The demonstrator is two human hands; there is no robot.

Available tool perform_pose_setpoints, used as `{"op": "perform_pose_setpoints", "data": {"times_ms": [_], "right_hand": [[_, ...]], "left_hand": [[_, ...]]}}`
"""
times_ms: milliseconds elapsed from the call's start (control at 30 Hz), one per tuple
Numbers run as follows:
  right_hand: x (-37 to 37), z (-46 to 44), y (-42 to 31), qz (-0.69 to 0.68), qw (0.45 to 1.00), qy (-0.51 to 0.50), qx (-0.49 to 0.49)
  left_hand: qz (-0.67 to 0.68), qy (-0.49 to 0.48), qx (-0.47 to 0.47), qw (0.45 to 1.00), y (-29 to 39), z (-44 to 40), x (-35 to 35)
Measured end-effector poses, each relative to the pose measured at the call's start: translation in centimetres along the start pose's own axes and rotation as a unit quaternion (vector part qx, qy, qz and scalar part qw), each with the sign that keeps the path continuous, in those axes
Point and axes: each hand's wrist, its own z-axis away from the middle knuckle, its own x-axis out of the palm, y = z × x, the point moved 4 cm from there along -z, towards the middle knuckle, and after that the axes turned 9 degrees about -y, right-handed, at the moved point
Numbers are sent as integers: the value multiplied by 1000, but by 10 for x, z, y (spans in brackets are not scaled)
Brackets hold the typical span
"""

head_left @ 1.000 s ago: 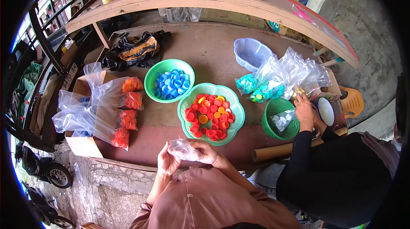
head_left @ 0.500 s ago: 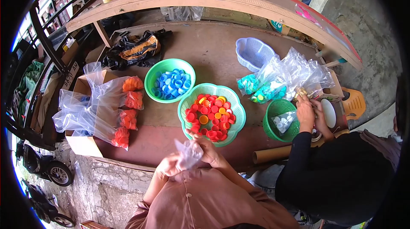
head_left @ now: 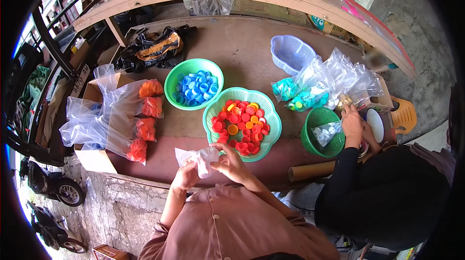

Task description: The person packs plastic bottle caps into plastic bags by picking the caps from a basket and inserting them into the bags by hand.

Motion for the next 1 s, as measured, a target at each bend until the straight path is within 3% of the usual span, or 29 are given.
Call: {"op": "perform_pose_setpoints", "data": {"times_ms": [33,100,167,267,300,367,400,433,500,533,633,667,733,800,900,1000], "right_hand": [[-3,0,5,0,1000,0,2],[-2,-2,16,-207,975,-75,29],[-5,1,19,-200,976,-81,15],[-12,0,19,-333,942,-10,-49],[-13,-2,12,-329,942,-13,-58],[-21,-7,24,-303,950,6,-74],[-24,-8,19,-204,977,42,-52],[-23,-9,15,-203,977,40,-52],[-21,-11,4,-139,986,33,-88],[-21,-11,3,-152,986,13,-67],[-18,-19,6,-247,967,-11,-55],[-16,-20,5,-249,967,-12,-53],[-13,-21,-10,-131,984,3,-124],[-11,-22,-6,-110,987,-3,-115],[-13,-23,2,-100,989,-4,-113],[-28,-23,14,-19,992,92,-83]], "left_hand": [[1,1,-1,1000,-5,0,-5],[46,-61,-17,997,-11,0,-11],[74,-47,-13,996,5,-3,19],[87,83,62,991,9,-12,9],[88,87,61,991,3,-15,1],[3,205,122,971,1,-16,-16],[-151,296,171,928,11,-11,-13],[-150,297,172,927,21,-9,-2],[-405,166,192,878,55,-6,41],[-515,135,112,839,63,-9,51],[-548,104,43,829,63,-23,62],[-531,130,66,835,59,-26,58],[-513,124,85,845,58,-28,61],[-493,118,106,856,60,-28,63],[-547,127,67,825,63,-27,62],[-569,225,84,786,74,-21,53]]}}
